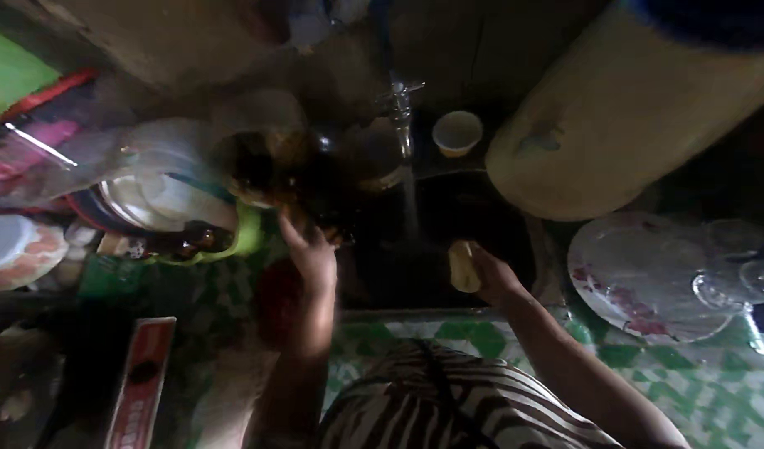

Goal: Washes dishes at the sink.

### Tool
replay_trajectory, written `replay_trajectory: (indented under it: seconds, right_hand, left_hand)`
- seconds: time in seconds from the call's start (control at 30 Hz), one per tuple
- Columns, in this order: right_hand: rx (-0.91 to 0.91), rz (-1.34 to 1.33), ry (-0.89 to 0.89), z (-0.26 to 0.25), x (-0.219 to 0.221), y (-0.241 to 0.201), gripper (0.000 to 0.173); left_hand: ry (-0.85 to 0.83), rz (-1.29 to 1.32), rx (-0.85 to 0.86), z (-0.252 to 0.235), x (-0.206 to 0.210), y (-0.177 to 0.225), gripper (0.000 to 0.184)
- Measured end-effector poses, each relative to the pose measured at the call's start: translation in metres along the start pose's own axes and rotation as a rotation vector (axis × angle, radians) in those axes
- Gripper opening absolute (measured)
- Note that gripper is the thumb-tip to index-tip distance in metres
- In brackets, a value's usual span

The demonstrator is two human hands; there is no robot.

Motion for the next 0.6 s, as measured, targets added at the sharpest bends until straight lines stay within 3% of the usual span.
replay_trajectory:
  seconds: [0.17, 0.27, 0.37, 0.5, 0.6]
  right_hand:
    - [-0.167, -0.245, -0.089, -0.004, 0.046, -0.029, 0.04]
    - [-0.241, -0.153, -0.134, -0.009, 0.088, -0.033, 0.04]
    - [-0.238, 0.26, -0.113, -0.012, 0.117, -0.017, 0.047]
    - [-0.362, 1.043, -0.373, -0.006, 0.151, 0.023, 0.049]
    - [-0.443, 1.216, -0.503, 0.004, 0.162, 0.04, 0.037]
  left_hand:
    - [-0.141, 0.322, -0.473, 0.061, -0.024, -0.05, 0.085]
    - [-0.258, 0.397, -0.668, 0.076, -0.021, -0.079, 0.066]
    - [-0.356, 0.465, -0.74, 0.08, -0.014, -0.099, 0.048]
    - [-0.468, 0.542, -0.742, 0.072, -0.013, -0.109, 0.052]
    - [-0.513, 0.484, -0.758, 0.063, -0.018, -0.122, 0.052]
Point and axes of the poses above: each hand's wrist, its own z-axis away from the middle knuckle, its own x-axis out of the palm, y = z × x, the point moved 5 cm from there along -z, towards the middle knuckle, and after that the axes turned 1 degree about -y, right-handed, at the moved point
